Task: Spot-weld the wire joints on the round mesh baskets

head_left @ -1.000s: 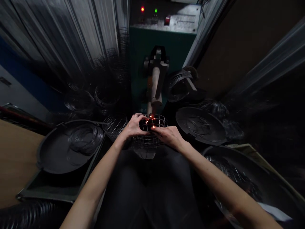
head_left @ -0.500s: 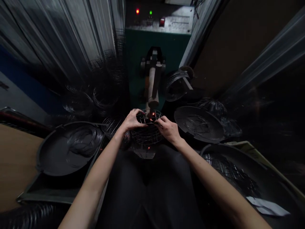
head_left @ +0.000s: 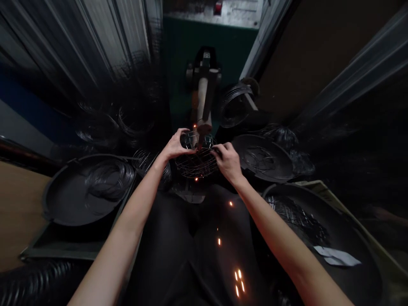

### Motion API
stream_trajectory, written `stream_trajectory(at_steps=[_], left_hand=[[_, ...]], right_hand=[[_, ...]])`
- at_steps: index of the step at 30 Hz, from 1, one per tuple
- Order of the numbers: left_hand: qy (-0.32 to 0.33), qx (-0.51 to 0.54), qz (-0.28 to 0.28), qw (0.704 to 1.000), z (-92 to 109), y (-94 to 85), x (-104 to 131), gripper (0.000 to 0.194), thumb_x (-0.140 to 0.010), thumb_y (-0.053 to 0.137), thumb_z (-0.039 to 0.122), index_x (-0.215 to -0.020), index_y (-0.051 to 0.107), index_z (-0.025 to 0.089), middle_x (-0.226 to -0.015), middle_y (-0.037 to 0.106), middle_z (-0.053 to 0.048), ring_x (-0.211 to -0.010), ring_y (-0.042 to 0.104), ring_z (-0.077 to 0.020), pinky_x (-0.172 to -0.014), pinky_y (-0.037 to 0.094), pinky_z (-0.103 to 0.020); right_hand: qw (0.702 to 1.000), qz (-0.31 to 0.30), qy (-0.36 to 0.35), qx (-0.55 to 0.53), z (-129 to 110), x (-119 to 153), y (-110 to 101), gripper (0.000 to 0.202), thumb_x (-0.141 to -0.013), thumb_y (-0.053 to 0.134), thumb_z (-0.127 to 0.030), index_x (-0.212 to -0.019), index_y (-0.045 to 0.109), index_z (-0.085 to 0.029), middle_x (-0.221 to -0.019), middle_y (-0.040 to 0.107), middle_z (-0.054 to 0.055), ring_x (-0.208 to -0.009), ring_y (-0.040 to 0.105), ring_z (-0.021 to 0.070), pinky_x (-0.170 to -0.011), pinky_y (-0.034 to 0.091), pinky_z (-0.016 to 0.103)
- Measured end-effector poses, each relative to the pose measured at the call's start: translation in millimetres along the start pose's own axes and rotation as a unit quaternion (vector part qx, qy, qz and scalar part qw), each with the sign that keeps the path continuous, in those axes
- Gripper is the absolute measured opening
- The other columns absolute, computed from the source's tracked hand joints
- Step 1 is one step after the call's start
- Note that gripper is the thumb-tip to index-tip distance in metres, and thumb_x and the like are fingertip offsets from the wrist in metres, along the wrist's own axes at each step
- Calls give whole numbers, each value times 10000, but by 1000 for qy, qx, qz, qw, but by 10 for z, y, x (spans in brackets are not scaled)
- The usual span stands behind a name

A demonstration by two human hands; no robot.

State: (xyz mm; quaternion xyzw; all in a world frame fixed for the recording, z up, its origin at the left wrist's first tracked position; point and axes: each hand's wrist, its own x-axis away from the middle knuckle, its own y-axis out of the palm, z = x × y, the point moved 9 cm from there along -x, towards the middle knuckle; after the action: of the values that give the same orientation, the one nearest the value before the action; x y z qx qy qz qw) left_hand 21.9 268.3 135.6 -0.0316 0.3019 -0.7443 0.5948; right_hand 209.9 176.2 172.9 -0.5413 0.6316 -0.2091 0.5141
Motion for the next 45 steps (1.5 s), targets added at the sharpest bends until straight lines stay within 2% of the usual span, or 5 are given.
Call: stream_trajectory(at_steps=[5, 15, 24, 36, 45], left_hand=[[-35, 79, 21, 996, -425, -224, 467, 1135, -548, 815, 534, -1448, 201, 218, -1511, 251, -166, -1427, 231, -324, -1163, 225, -493], [-114, 216, 19, 969, -984, 144, 806, 1269, -441, 872, 484, -1436, 132, 213, -1413, 355, -218, -1342, 374, -337, -1098, 310, -539], [84, -84, 77, 990, -41, -370, 958, 898, -530, 799, 289, -1294, 329, 238, -1282, 454, -91, -1181, 493, -271, -1030, 417, -428], [78, -203, 22, 976, 295, -424, 1105, 776, -561, 769, 318, -1219, 366, 237, -1161, 535, -58, -1030, 590, -229, -881, 494, -349], [126, -222, -37, 966, 517, -45, 1130, 680, -584, 767, 331, -1176, 451, 219, -1241, 510, -105, -1135, 556, -262, -915, 497, -369]], right_hand=[[985, -33, 123, -115, 408, 1043, -374, 484, -970, 237, -498, -966, 631, -217, -1014, 622, 89, -1014, 567, 231, -905, 438, 355], [907, -218, 272, -236, 1134, 2477, 453, 452, -744, 559, -623, -855, 702, -208, -945, 694, 79, -933, 647, 276, -887, 519, 390], [923, -183, 158, -300, 17, 1120, -1, 396, -783, 657, -473, -1066, 669, -196, -1036, 670, 64, -951, 624, 214, -827, 508, 301], [750, -443, 225, -436, -804, 338, 498, 290, -661, 756, -355, -803, 663, -120, -580, 562, -20, -399, 338, 33, -379, 219, 177], [957, -281, -66, 1, -728, 363, 364, 235, -909, 586, -334, -1023, 704, -165, -955, 708, 65, -843, 655, 204, -684, 453, 257]])
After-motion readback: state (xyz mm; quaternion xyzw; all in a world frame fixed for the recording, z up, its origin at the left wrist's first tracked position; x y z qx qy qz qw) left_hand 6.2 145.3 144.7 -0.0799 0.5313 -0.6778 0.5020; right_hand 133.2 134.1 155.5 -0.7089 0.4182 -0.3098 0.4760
